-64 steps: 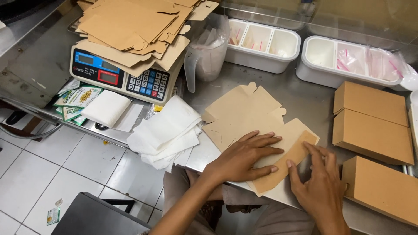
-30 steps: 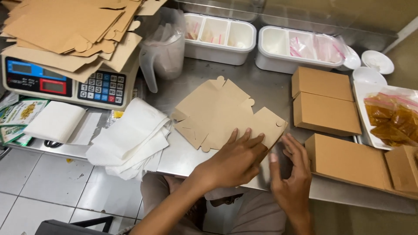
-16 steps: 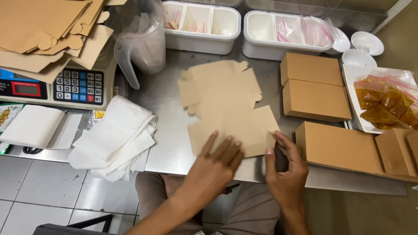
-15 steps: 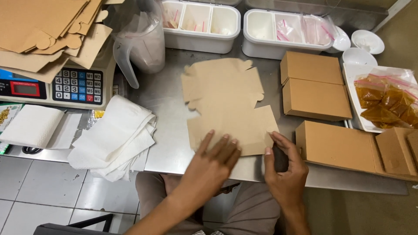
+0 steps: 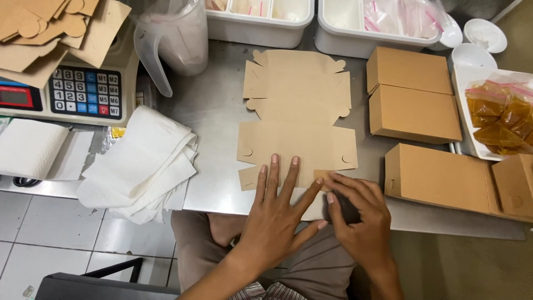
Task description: The person folds flat cardboard pieces into box shapes by hand on a metal table. They fold the side flaps and tuck the tabs into slots to form the box structure, occasionally stacking completed boxes to the side.
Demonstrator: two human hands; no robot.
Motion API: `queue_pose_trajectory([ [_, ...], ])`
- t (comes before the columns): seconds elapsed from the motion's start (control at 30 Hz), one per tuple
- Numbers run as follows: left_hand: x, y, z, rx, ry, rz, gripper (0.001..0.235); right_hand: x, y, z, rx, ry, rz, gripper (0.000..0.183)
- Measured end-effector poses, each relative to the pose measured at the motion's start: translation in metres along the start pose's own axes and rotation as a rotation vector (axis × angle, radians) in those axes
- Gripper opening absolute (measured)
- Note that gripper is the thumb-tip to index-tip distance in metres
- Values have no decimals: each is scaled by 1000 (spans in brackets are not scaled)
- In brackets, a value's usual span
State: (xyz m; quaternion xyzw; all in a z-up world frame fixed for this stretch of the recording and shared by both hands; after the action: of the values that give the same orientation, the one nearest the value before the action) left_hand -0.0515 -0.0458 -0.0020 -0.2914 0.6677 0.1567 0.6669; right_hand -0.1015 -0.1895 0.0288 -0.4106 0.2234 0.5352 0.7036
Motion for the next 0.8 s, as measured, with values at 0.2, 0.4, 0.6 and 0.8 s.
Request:
queue_pose_trajectory([
  [0.2,0,1,4,2,113,-16,72,-1,-1,-20,189,-112,48,26],
  [0.4,-2,2,5,-24,120,-18,71,0,-6,-19,225,-105,38,22],
  [0.6,-3,2,6,-39,250,-70,67,4,-17,-19,352,-101,21,23],
  [0.8,-2,2,6,-42,213,-66,69,5,-27,-31,353,-96,-25,20],
])
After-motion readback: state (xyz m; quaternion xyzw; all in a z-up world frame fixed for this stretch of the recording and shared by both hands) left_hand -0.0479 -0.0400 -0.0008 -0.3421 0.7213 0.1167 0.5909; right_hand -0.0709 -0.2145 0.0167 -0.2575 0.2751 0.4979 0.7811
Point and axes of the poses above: each hand's wrist, its own y-axis away from the middle knuckle, its own x-axis out of the palm, z = x × y, the point moved 5 cm from there along -y, towards the middle knuckle, and after that the axes turned 12 degrees about z, right-handed, at the moved point
